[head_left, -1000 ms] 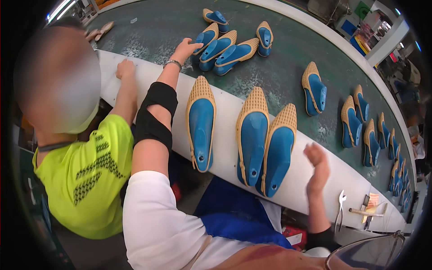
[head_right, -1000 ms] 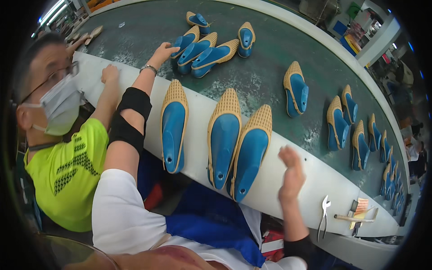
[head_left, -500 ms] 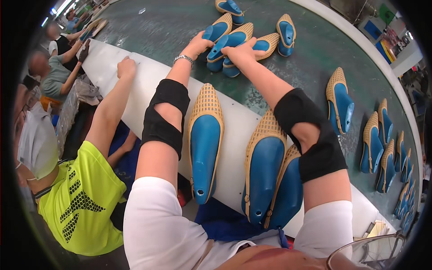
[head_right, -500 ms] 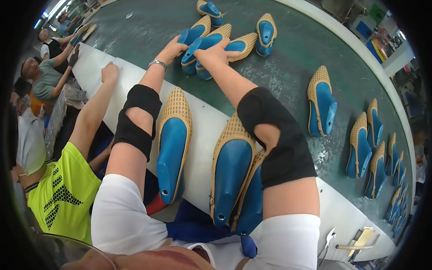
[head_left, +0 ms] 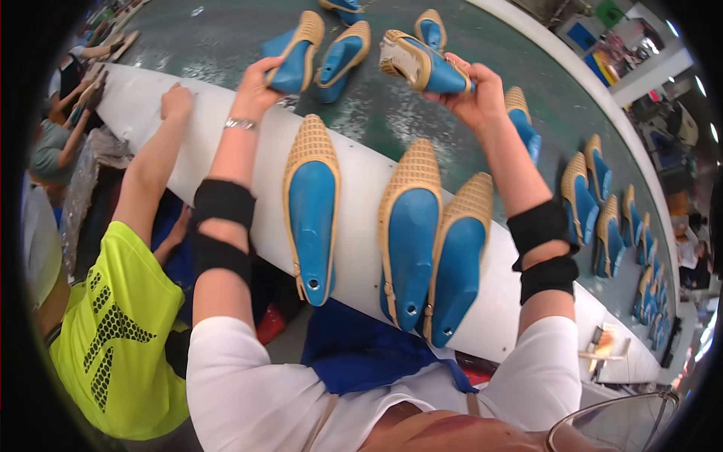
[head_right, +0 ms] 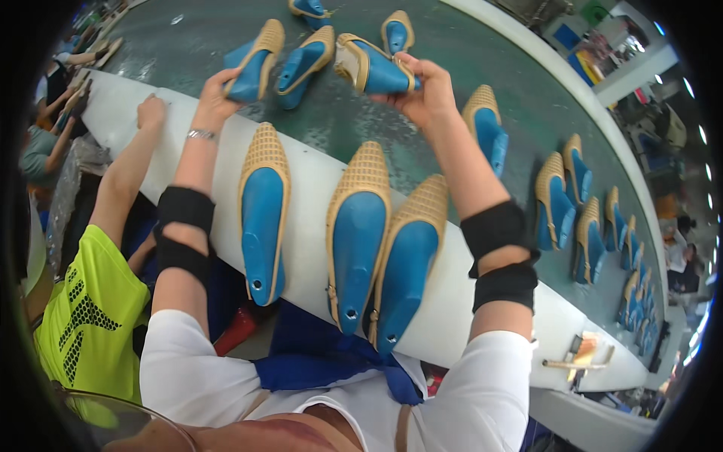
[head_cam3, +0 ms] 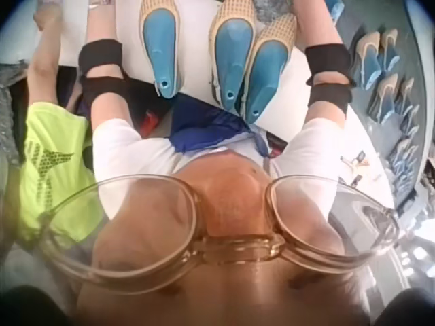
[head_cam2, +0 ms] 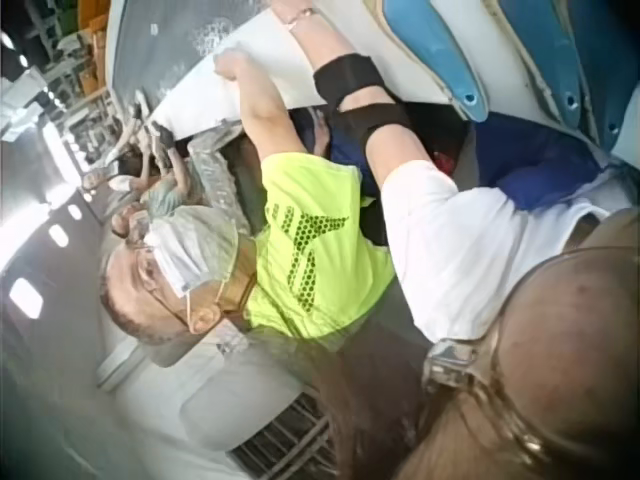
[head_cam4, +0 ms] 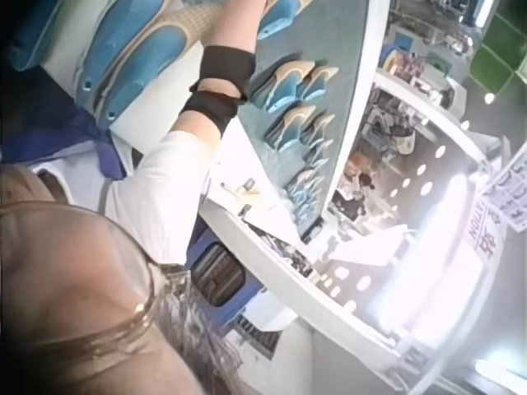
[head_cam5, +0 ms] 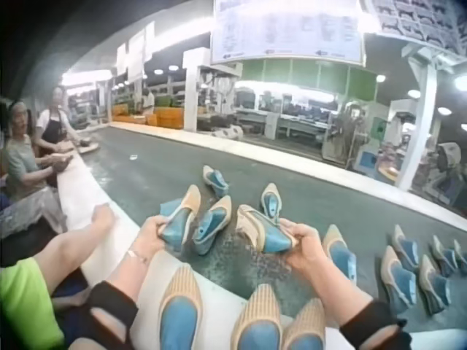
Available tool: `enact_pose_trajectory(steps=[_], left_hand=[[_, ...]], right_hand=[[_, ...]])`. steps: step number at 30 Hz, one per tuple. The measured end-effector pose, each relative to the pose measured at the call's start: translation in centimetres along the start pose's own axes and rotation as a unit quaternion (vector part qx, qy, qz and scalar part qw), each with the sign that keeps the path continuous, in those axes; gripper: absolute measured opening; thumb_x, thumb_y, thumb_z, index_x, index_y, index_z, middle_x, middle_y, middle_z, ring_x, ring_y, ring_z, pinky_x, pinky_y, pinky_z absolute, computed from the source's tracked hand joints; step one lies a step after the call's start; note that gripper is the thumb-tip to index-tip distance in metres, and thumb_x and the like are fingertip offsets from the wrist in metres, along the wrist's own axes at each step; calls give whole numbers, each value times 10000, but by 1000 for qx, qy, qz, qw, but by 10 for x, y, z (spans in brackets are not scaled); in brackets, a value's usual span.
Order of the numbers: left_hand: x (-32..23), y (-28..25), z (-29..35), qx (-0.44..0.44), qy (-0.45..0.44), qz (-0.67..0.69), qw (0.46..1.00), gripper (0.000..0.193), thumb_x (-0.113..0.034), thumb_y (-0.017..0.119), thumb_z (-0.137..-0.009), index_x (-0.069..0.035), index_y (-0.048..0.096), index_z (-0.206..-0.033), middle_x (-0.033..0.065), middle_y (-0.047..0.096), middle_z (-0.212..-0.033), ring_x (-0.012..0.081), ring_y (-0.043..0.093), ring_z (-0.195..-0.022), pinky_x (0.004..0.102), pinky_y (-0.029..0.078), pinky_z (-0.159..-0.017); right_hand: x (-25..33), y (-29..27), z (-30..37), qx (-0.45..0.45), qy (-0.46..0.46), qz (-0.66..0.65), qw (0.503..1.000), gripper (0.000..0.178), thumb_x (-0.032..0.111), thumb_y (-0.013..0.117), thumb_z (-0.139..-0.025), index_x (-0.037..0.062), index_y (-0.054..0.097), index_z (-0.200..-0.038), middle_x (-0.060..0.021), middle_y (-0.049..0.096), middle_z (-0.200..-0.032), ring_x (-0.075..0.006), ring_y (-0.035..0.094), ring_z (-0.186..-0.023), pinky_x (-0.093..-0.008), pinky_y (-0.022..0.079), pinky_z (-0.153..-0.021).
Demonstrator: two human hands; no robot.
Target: Pulling and adjusting shoe material over a last using lasting pincers on a factory production line.
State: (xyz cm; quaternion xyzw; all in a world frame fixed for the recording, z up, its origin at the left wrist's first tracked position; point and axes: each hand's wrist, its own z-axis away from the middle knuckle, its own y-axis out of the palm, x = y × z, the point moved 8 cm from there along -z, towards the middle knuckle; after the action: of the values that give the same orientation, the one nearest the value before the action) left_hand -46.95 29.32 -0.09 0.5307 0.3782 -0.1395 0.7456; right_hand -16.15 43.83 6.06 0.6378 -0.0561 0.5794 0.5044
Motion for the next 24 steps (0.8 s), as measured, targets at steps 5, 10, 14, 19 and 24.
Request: enact_pose_trajectory(steps=[5, 10, 14, 19, 24], left_hand=[[-1, 45, 104, 166, 19, 166, 972, 677, -103, 541, -821, 124, 214, -1368, 330, 318, -1374, 528, 338, -1244, 571, 330, -1036], [9, 84, 195, 267, 25, 206, 941, 762, -160, 531, -834, 104, 109, -1411, 346, 146, -1445, 508, 210, -1325, 564, 298, -1060], [41, 123, 245, 302, -31, 290, 908, 797, -163, 548, -815, 64, 97, -1432, 362, 63, -1455, 482, 153, -1356, 550, 305, -1063], [88, 166, 295, 351, -132, 403, 835, 850, -182, 554, -829, 61, 1, -1426, 372, 57, -1437, 549, 303, -1252, 585, 472, -893], [126, 195, 324, 361, -154, 445, 805, 900, -204, 630, -792, 54, 54, -1434, 368, 84, -1443, 462, 288, -1311, 516, 349, -1053]], right_hand=[[20, -7, 108, 83, -112, -45, 989, 626, 134, 497, -676, 18, 407, -1284, -220, 491, -1260, -365, 544, -1095, -471, 469, -930], [12, 6, 196, 148, -161, -145, 965, 707, 366, 563, -720, 17, 433, -1322, -204, 469, -1318, -415, 495, -1160, -433, 491, -831], [-4, 0, 233, 147, -151, -249, 945, 666, 464, 553, -771, 30, 498, -1272, -199, 548, -1198, -375, 572, -975, -332, 480, -653], [-27, -9, 272, 156, -174, -289, 928, 702, 393, 551, -782, -45, 416, -1314, -257, 504, -1230, -440, 536, -1060, -439, 532, -730], [-39, -11, 305, 171, -178, -346, 905, 696, 374, 548, -767, -33, 418, -1316, -250, 508, -1233, -448, 532, -1067, -461, 520, -769]])
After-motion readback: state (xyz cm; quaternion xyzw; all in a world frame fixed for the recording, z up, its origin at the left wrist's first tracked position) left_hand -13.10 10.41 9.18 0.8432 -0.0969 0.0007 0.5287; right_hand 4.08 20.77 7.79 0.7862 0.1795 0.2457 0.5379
